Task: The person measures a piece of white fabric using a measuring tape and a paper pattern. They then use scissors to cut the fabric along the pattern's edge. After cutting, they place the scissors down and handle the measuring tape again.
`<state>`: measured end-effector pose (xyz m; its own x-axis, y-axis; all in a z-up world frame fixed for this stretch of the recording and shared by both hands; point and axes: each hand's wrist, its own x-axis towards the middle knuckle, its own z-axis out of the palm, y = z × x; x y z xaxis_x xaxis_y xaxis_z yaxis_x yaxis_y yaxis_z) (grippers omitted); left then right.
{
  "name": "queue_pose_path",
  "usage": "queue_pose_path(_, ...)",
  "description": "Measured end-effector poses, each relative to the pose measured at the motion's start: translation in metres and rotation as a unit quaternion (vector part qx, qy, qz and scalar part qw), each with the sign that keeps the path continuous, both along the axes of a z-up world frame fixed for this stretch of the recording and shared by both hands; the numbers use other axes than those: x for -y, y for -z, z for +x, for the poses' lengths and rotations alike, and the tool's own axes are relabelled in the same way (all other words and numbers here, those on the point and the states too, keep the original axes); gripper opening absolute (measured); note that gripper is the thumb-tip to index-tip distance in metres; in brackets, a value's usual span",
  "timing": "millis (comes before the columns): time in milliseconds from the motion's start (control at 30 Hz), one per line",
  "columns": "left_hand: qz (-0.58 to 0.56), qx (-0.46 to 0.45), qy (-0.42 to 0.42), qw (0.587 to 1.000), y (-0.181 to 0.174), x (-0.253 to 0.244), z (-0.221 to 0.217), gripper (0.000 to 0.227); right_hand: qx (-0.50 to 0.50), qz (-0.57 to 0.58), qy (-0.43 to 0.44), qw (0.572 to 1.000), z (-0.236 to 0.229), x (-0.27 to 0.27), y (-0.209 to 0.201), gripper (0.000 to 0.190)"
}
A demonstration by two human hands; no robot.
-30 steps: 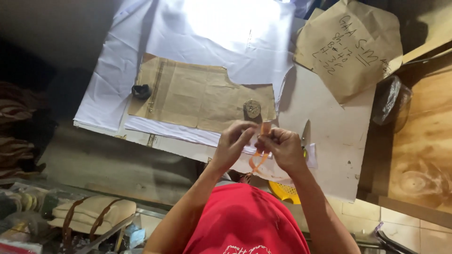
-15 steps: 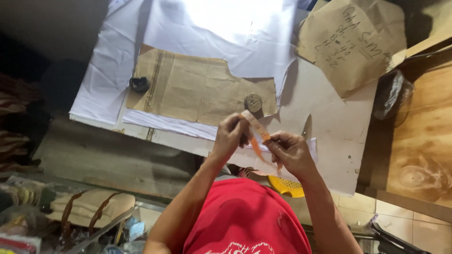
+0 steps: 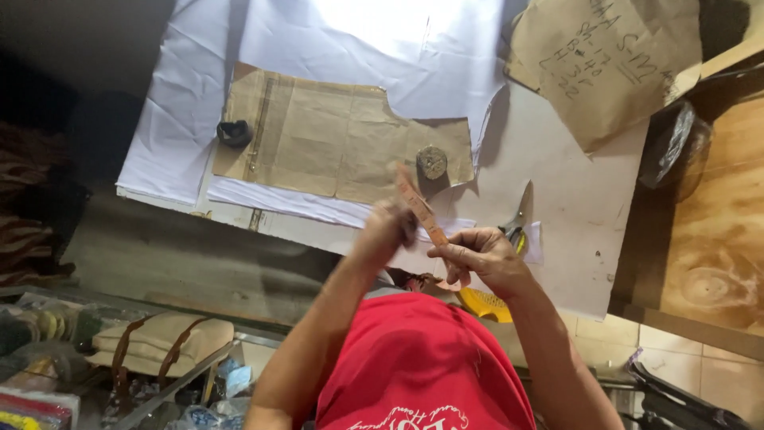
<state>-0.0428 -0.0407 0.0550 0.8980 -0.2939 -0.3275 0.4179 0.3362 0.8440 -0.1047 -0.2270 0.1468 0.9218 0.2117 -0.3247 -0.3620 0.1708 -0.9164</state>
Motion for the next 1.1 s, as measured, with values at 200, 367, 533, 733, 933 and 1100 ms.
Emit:
queue_pose_path(200, -0.173, -0.208, -0.145, 0.952, -0.017, -0.032, 0.013, 0.015, -0.024, -0.014, -0.032, 0.999, -0.001, 0.004, 0.008, 0.014)
queue_pose_path(367, -0.227, -0.146, 0.002, 0.963, -0.06, 0.004, -0.052, 0.025, -0.027, -0.034, -0.048, 0.998, 0.008, -0.006, -0.017, 0.011)
queue_pose_path(533, -0.216, -0.114, -0.065, 0.967, 0.007, -0.004, -0.012, 0.024, -0.023, -0.036, -0.061, 0.997, 0.007, 0.003, -0.003, 0.013)
queue_pose_path(733, -0.183, -0.154, -0.018, 0.971, -0.031, 0.003, -0.031, 0.033, -0.03, -0.066, -0.064, 0.995, 0.012, 0.006, -0.007, 0.012)
queue_pose_path(933, -0.176, -0.165, -0.04, 0.97, -0.022, 0.01, -0.022, 0.022, -0.015, -0.063, -0.04, 0.997, 0.005, 0.014, 0.005, 0.009)
queue_pose_path(1100, -0.19, -0.158, -0.049, 0.968, -0.001, -0.002, -0.014, 0.024, -0.008, -0.068, -0.041, 0.997, 0.003, 0.013, 0.003, 0.009)
